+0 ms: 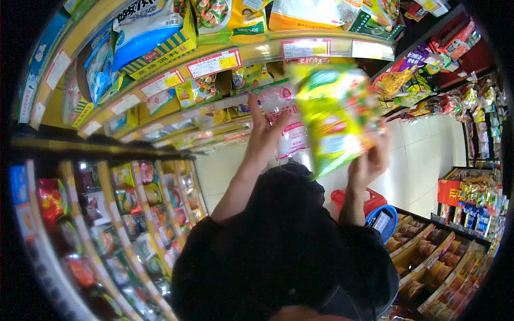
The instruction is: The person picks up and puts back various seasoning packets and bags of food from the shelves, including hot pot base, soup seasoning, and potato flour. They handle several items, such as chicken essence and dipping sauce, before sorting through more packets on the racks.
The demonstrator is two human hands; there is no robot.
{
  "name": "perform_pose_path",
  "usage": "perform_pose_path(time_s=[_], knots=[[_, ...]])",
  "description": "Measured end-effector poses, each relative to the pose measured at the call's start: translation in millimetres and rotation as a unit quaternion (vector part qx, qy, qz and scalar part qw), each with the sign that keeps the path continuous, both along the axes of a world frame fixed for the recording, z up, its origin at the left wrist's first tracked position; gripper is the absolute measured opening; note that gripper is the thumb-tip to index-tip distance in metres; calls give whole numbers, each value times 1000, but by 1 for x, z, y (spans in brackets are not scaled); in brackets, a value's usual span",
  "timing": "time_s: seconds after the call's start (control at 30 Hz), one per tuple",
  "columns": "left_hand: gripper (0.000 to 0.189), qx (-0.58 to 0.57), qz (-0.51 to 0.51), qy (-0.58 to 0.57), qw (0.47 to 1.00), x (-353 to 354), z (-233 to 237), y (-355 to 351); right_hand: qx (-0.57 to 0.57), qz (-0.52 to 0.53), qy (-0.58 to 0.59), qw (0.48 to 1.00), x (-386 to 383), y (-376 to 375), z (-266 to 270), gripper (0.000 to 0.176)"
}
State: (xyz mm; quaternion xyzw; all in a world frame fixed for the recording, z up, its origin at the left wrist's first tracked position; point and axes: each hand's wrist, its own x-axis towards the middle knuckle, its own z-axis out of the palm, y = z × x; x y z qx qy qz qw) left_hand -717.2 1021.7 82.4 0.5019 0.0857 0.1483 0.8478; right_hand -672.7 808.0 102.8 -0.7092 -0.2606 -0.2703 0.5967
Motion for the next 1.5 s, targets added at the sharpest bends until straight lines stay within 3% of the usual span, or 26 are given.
perform_pose_path(time_s=[0.07, 0.1, 0.13, 0.23, 0.33, 0.43, 0.47, 0.57, 0.6, 0.7, 0.73, 0.87, 0.97, 1.0, 1.1, 1.23, 1.37, 1.43, 1.5], knots=[[77, -14, 23, 4, 1000, 1, -16, -5, -132, 70, -7, 989, -15, 13, -4, 27], [76, -23, 24, 8, 999, 1, -21, -9, -203, 55, -29, 977, -24, 18, -12, 55], [74, -34, 22, 12, 999, 2, -26, -12, -223, 67, -84, 969, -26, 25, -15, 58], [71, -63, -9, 24, 998, 0, -38, -16, -270, 178, 99, 941, -31, 23, -3, 46], [68, -80, -74, 64, 992, -31, -56, -6, -391, 277, 139, 867, -27, 9, 3, 44], [65, -108, -142, 109, 978, -85, -77, 8, -388, 371, 176, 825, -30, 1, 12, 51], [64, -119, -162, 125, 971, -109, -85, 13, -349, 427, 295, 780, -24, -6, 13, 52], [61, -142, -207, 157, 955, -154, -95, 20, -202, 253, 415, 850, -20, -30, -18, 59], [61, -144, -212, 161, 953, -158, -93, 20, -260, 210, 359, 871, -17, -33, -23, 64], [58, -135, -222, 163, 952, -159, -96, 15, -190, 317, 486, 792, -33, -26, -34, 64], [57, -130, -225, 164, 952, -157, -96, 13, -142, 324, 471, 808, -40, -22, -54, 63], [55, -118, -225, 165, 953, -148, -99, 4, -71, 295, 575, 760, -36, -17, -67, 59], [53, -102, -206, 168, 959, -139, -102, -4, -66, 300, 563, 767, -50, -24, -112, 56], [53, -89, -193, 170, 962, -136, -103, -10, -27, 282, 599, 749, -58, -18, -104, 54], [52, -59, -162, 182, 968, -133, -108, -20, -25, 266, 529, 805, -69, -18, -122, 53], [51, -107, -145, 170, 969, -137, -117, -1, -2, 184, 526, 830, -67, -18, -99, 58], [49, -194, -144, 164, 956, -146, -109, 3, -72, 169, 523, 832, -66, -11, -90, 58], [51, 8, -148, 199, 969, -150, -101, -3, -69, 162, 506, 844, -62, -10, -91, 58], [54, -37, -112, 230, 966, -149, -99, 2, -42, 157, 458, 874, -52, -23, -107, 57]])
